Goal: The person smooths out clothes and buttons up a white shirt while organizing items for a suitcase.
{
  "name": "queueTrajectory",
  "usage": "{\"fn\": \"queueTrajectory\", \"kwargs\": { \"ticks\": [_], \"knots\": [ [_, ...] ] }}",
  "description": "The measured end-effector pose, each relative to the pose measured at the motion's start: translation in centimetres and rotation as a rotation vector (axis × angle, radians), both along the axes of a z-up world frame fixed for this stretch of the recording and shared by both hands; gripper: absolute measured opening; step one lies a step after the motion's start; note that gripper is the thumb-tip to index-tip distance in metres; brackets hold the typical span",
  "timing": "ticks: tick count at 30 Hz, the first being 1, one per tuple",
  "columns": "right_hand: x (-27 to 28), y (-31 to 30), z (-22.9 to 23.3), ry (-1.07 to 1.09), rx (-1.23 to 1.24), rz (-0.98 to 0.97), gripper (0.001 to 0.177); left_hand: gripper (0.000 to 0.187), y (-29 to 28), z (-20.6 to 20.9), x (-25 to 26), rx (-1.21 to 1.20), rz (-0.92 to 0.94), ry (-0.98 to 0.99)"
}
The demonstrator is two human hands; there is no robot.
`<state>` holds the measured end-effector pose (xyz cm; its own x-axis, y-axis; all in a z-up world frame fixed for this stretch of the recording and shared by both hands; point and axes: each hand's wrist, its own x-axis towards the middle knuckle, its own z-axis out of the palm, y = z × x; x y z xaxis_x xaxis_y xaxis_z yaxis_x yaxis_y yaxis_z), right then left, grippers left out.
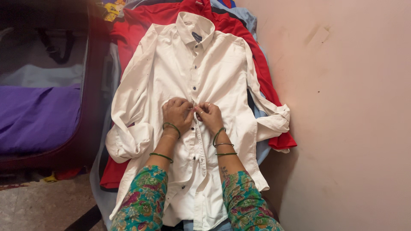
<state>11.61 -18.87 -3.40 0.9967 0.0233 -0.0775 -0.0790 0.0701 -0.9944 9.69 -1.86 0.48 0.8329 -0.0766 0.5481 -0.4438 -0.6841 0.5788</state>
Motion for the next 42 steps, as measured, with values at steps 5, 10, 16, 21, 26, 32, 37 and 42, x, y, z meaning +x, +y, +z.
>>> {"fn": "queueTrajectory", "kwargs": {
  "ticks": [5, 10, 16, 21, 26, 32, 37, 42],
  "knots": [
    [0.1, -0.2, -0.6, -0.01, 0.004, 0.015, 0.01, 0.014, 0.0, -0.3, 0.1, -0.022, 0.003, 0.019],
    [0.1, 0.1, -0.3, -0.012, -0.033, -0.012, 0.01, 0.015, -0.1, -0.5, 0.4, -0.002, 0.012, 0.048],
    [-0.5, -0.2, 0.4, -0.008, -0.02, 0.023, 0.01, 0.019, 0.0, -0.7, 0.5, -0.022, 0.001, 0.052],
    [-0.7, 0.1, 1.0, -0.024, -0.05, 0.013, 0.009, 0.021, -0.1, -0.7, 0.5, -0.004, 0.018, 0.073],
    [-0.8, 0.2, 0.6, -0.059, -0.058, 0.003, 0.009, 0.02, -0.2, -0.8, 0.4, 0.026, 0.028, 0.007],
    [-0.5, 0.8, -0.9, -0.102, -0.132, -0.059, 0.009, 0.013, -0.1, -0.8, 0.3, 0.009, 0.01, -0.003],
    [-0.4, 0.9, -1.9, -0.179, -0.183, -0.167, 0.01, 0.015, 0.0, -1.3, 0.5, 0.01, 0.002, -0.014],
    [-1.0, 0.7, -1.2, -0.139, -0.062, -0.12, 0.01, 0.012, 0.1, -0.8, 0.4, 0.0, 0.019, -0.007]
  ]
}}
